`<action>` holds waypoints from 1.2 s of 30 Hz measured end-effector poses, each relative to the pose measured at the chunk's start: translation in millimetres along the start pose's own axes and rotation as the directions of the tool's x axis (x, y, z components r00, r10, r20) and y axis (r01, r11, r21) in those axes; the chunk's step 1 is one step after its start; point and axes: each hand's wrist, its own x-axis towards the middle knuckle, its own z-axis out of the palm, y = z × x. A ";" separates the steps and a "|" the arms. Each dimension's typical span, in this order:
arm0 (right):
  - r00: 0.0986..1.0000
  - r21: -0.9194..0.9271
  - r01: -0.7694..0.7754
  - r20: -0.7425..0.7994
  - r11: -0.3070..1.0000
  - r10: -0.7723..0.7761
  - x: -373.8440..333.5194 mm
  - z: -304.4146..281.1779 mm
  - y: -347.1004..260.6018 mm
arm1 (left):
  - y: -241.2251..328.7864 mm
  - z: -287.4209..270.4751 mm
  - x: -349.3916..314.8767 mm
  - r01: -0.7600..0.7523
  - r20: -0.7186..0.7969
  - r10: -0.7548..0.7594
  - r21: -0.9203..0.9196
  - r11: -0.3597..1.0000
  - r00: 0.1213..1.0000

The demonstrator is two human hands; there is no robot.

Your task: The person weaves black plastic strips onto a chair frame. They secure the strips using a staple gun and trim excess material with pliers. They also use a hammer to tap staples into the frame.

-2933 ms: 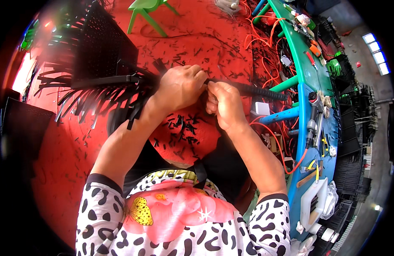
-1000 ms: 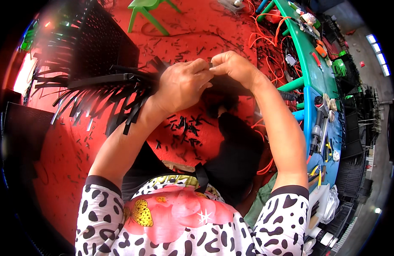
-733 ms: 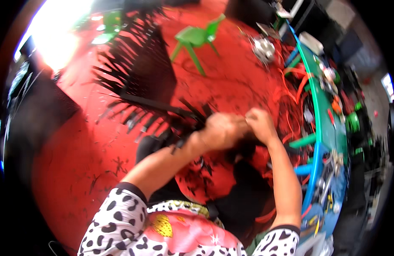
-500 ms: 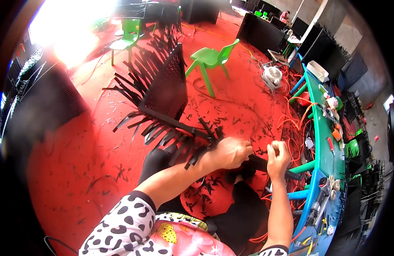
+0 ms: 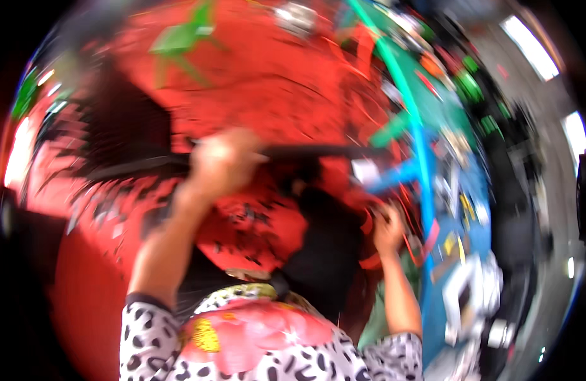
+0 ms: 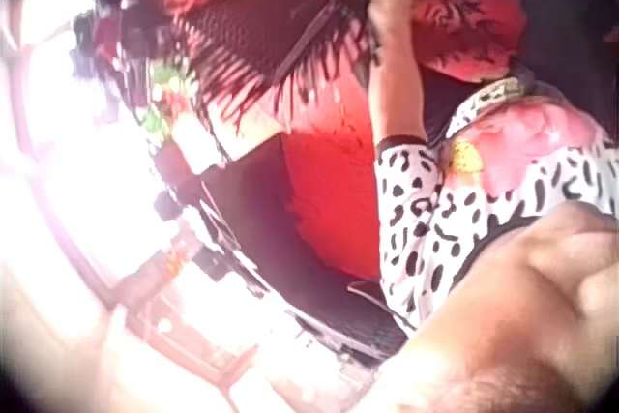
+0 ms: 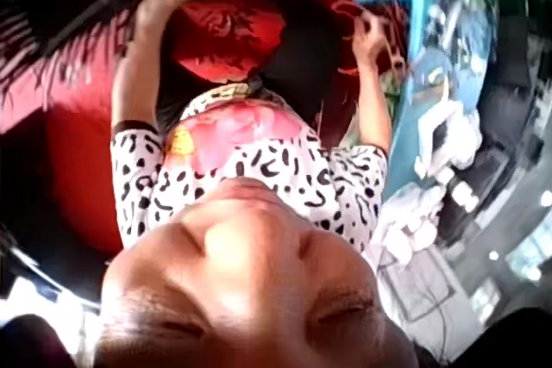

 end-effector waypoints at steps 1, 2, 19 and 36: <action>1.000 -0.021 -0.001 0.026 1.000 0.001 4.4 -6.4 9.8 | 4.1 -15.8 4.0 0.037 -0.031 -0.040 -0.073 0.997 0.999; 0.998 -0.055 0.055 0.014 0.997 -0.054 7.9 -6.9 -2.3 | 4.0 -26.3 -3.3 0.105 0.015 -0.104 -0.174 0.979 0.994; 0.608 -0.712 -0.564 -0.015 0.419 0.793 232.6 -54.8 126.2 | -5.3 -27.1 2.3 0.167 0.068 -0.157 -0.181 0.969 0.985; 0.899 -0.049 -0.346 0.269 0.937 0.346 170.8 -96.7 16.0 | -7.1 -27.8 -4.0 0.143 0.034 -0.140 -0.080 0.987 0.990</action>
